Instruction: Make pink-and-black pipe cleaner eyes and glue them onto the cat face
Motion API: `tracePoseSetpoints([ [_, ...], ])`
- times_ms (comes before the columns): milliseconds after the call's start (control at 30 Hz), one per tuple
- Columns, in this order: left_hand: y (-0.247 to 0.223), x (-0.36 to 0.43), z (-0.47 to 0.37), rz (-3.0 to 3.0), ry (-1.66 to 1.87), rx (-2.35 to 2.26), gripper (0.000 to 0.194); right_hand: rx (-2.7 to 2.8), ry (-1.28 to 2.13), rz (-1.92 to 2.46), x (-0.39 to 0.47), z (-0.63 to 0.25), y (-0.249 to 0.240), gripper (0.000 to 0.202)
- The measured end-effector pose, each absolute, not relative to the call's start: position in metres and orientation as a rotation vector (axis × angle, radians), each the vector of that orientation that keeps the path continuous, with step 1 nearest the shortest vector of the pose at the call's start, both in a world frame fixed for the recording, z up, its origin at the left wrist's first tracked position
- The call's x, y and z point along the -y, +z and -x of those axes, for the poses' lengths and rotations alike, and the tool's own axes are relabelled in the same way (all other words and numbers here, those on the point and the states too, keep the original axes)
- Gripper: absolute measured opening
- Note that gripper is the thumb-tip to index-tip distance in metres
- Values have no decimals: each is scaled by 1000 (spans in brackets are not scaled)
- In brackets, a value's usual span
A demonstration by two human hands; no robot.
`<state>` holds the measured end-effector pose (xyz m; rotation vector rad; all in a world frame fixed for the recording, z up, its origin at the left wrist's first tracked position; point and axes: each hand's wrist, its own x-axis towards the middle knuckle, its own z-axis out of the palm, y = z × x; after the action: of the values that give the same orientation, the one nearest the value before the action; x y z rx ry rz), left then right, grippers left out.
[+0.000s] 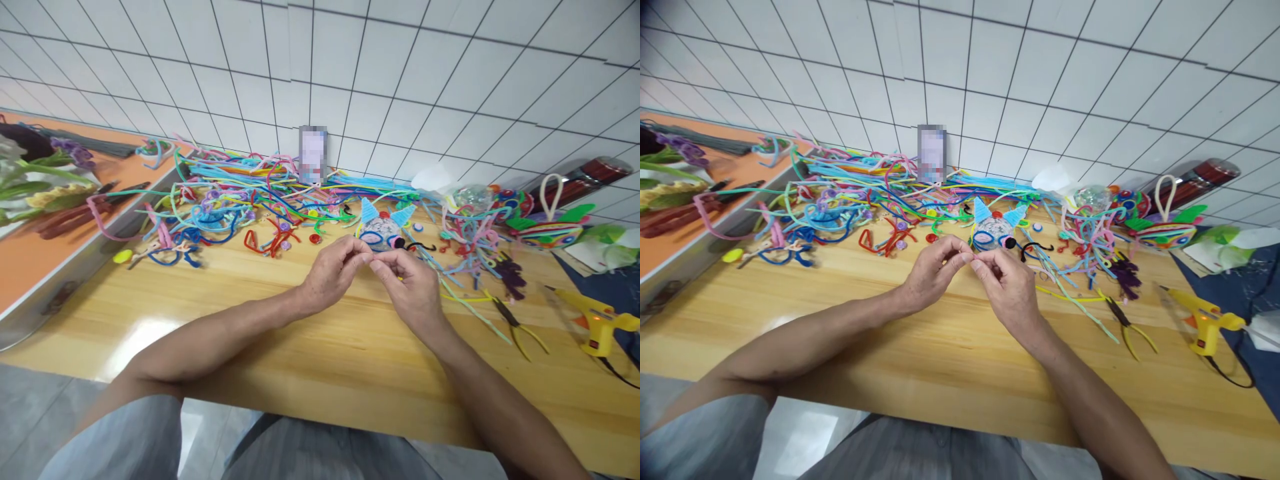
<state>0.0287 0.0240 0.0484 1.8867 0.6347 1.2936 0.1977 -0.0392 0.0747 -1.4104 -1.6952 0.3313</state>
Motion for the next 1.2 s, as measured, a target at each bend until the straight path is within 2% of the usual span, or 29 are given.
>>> tracePoseSetpoints([
  [300,44,-23,-32,-1740,1256,-638,21,1675,319,1393,38,-196,73,16],
  [567,56,-34,-22,-2134,1126,-552,14,1863,73,1375,37,-206,82,16],
  [833,55,-33,-24,-2072,1173,-616,13,1771,227,1406,36,-206,77,16],
  [1200,57,-32,-22,-2156,1114,-607,13,1880,-59,1314,38,-203,79,15],
])
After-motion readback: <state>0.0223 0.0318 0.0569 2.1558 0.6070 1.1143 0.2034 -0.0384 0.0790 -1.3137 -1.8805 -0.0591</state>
